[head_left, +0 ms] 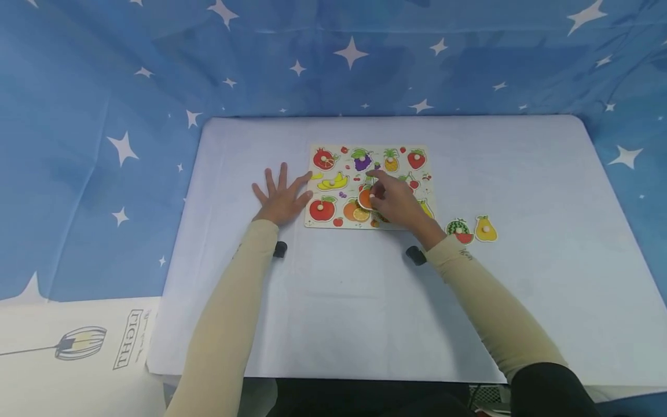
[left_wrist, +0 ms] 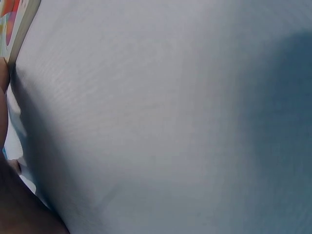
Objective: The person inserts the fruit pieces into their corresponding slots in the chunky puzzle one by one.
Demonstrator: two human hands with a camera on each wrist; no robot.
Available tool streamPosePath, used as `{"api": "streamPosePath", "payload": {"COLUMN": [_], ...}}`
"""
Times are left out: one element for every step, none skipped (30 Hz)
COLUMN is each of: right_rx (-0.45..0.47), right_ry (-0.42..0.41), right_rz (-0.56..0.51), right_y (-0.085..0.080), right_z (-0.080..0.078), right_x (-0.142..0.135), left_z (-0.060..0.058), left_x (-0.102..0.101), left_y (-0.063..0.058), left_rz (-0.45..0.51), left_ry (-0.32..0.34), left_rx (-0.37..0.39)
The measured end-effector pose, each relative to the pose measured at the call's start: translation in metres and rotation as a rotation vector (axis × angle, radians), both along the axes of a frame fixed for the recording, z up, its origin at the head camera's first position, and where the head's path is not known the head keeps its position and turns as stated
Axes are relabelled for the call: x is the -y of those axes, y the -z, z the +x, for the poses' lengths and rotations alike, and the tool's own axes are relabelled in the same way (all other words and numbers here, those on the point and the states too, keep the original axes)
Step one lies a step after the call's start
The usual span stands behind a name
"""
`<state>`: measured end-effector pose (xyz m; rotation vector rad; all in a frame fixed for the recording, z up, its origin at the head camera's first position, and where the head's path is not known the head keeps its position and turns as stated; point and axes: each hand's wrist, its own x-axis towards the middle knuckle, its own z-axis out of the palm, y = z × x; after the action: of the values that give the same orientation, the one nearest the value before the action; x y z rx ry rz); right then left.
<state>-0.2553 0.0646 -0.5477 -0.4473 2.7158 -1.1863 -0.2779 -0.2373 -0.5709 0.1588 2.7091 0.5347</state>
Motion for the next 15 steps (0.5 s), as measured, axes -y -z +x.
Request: {"api": "streamPosePath", "payload": {"right_rx": [0.002, 0.006, 0.01, 0.014, 0.017, 0.017, 0.018, 0.017, 0.017, 0.017, 0.018, 0.022, 0.027, 0.032, 0.038], "right_ry": [-0.018, -0.036, -0.055, -0.069, -0.083, -0.093, -0.1, -0.105, -0.109, -0.109, -0.108, -0.107, -0.104, -0.101, -0.096], "right_rz": [0.001, 0.003, 0.0, 0.003, 0.003, 0.006, 0.013, 0.015, 0.02, 0.027, 0.031, 0.036, 0.041, 0.047, 0.055], "right_y": [0.001, 0.003, 0.004, 0.006, 0.007, 0.008, 0.008, 0.009, 0.009, 0.009, 0.009, 0.009, 0.009, 0.009, 0.009], "right_z": [0.001, 0.002, 0.003, 0.004, 0.005, 0.005, 0.006, 0.006, 0.007, 0.007, 0.007, 0.008, 0.008, 0.008, 0.008], "right_x": [0.005, 0.01, 0.014, 0.017, 0.02, 0.023, 0.026, 0.028, 0.029, 0.031, 0.032, 0.033, 0.034, 0.035, 0.036], "left_z": [0.0, 0.001, 0.001, 0.002, 0.002, 0.002, 0.003, 0.003, 0.003, 0.002, 0.002, 0.002, 0.001, 0.0, 0.0], "left_x": [0.0, -0.001, -0.001, -0.001, -0.002, -0.002, -0.002, -0.002, -0.002, -0.002, -0.002, -0.002, -0.002, -0.002, -0.002], "left_y": [-0.001, -0.001, -0.002, -0.003, -0.004, -0.005, -0.005, -0.006, -0.007, -0.007, -0.007, -0.007, -0.007, -0.007, -0.006], "left_rz": [-0.003, -0.003, -0.005, -0.008, -0.005, -0.005, -0.006, -0.009, -0.013, -0.017, -0.022, -0.029, -0.033, -0.034, -0.036], "left_ry": [0.0, 0.0, 0.0, 0.001, 0.002, 0.002, 0.003, 0.005, 0.006, 0.007, 0.008, 0.008, 0.008, 0.007, 0.007], "left_rx": [0.0, 0.0, -0.001, -0.002, -0.004, -0.004, -0.004, -0.006, -0.007, -0.006, -0.005, -0.003, -0.001, -0.003, -0.005]}}
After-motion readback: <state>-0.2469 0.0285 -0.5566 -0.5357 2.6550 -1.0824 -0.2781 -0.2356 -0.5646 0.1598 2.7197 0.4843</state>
